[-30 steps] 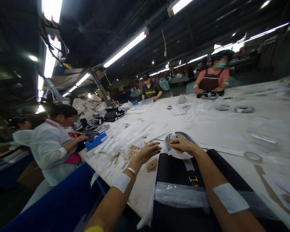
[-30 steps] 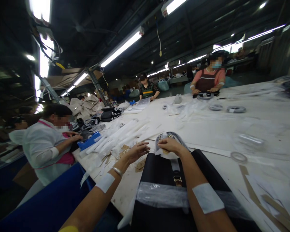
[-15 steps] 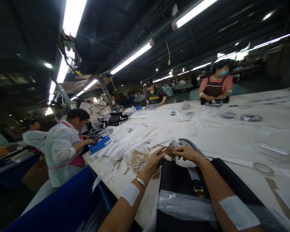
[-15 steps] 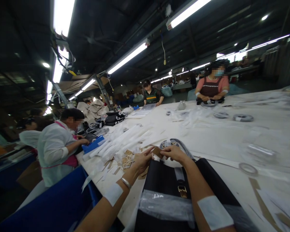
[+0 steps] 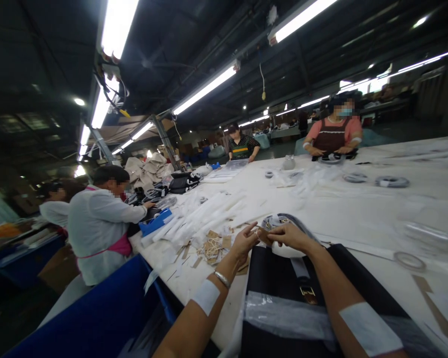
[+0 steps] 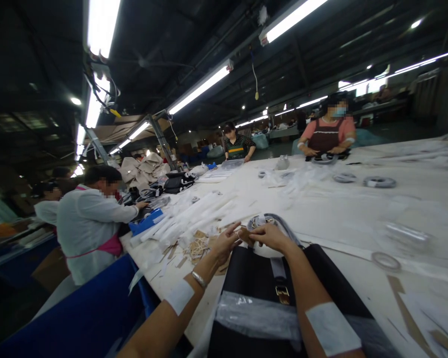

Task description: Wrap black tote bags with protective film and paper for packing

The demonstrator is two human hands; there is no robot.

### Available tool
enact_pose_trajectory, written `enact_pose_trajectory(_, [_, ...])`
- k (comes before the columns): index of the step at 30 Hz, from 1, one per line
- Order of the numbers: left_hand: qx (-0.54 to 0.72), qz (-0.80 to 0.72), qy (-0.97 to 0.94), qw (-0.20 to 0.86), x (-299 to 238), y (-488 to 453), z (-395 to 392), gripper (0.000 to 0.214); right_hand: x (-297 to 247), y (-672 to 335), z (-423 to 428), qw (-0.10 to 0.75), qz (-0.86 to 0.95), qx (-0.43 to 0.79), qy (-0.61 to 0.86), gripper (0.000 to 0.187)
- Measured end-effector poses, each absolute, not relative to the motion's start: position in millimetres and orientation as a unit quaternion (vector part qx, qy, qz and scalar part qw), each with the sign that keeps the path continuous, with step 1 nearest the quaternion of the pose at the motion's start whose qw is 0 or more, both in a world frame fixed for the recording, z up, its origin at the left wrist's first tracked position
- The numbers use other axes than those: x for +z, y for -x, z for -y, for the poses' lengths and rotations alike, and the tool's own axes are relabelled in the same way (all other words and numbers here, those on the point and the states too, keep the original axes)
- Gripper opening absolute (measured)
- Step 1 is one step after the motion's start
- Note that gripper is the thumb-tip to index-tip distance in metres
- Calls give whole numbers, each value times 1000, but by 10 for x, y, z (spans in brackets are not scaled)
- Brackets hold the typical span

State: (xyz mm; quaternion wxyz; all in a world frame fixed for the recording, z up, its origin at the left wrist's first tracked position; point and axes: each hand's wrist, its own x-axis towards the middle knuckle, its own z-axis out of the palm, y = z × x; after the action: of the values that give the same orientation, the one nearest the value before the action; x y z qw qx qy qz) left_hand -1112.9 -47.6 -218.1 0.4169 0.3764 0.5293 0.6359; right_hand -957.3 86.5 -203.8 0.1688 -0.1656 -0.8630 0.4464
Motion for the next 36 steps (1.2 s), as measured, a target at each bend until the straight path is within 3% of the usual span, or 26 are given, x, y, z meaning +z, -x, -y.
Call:
enact_pose_trajectory(3, [627, -515, -421, 405, -2154, 11127, 449, 74, -2041, 9594, -829, 150, 872, 444, 141, 41])
enact_pose_trajectory(7, [564, -568, -511, 314, -2087, 11153, 427, 66, -2057, 9612, -814, 139, 874, 451, 119, 39])
enact_pose_trajectory(11, [494, -615, -562, 249, -1905, 11236, 504, 64, -2104, 9620, -839, 158, 856, 460, 174, 35])
enact_pose_trajectory(16, [552, -645, -501, 167, -1728, 11466, 675, 61, -2157, 9624, -902, 202, 834, 452, 244, 27])
enact_pose_trajectory(19, [576, -656, -458, 165, -1814, 11600, 803, 62, -2152, 9621, -940, 248, 820, 440, 269, 26])
enact_pose_trajectory(22, [517, -702, -456, 179, -2007, 11684, 1031, 51, -2112, 9599, -964, 315, 796, 421, 299, 30])
enact_pose_trajectory(26, [496, -709, -423, 269, -2300, 11698, 1416, 52, -2057, 9563, -984, 410, 743, 393, 355, 41])
enact_pose_trajectory(31, [510, -693, -412, 301, -2557, 11545, 1619, 48, -2016, 9581, -915, 541, 635, 440, 331, 47])
enact_pose_trajectory(36, [477, -718, -440, 254, -2521, 11483, 1635, 47, -1767, 9674, -705, 495, 670, 496, 244, 47])
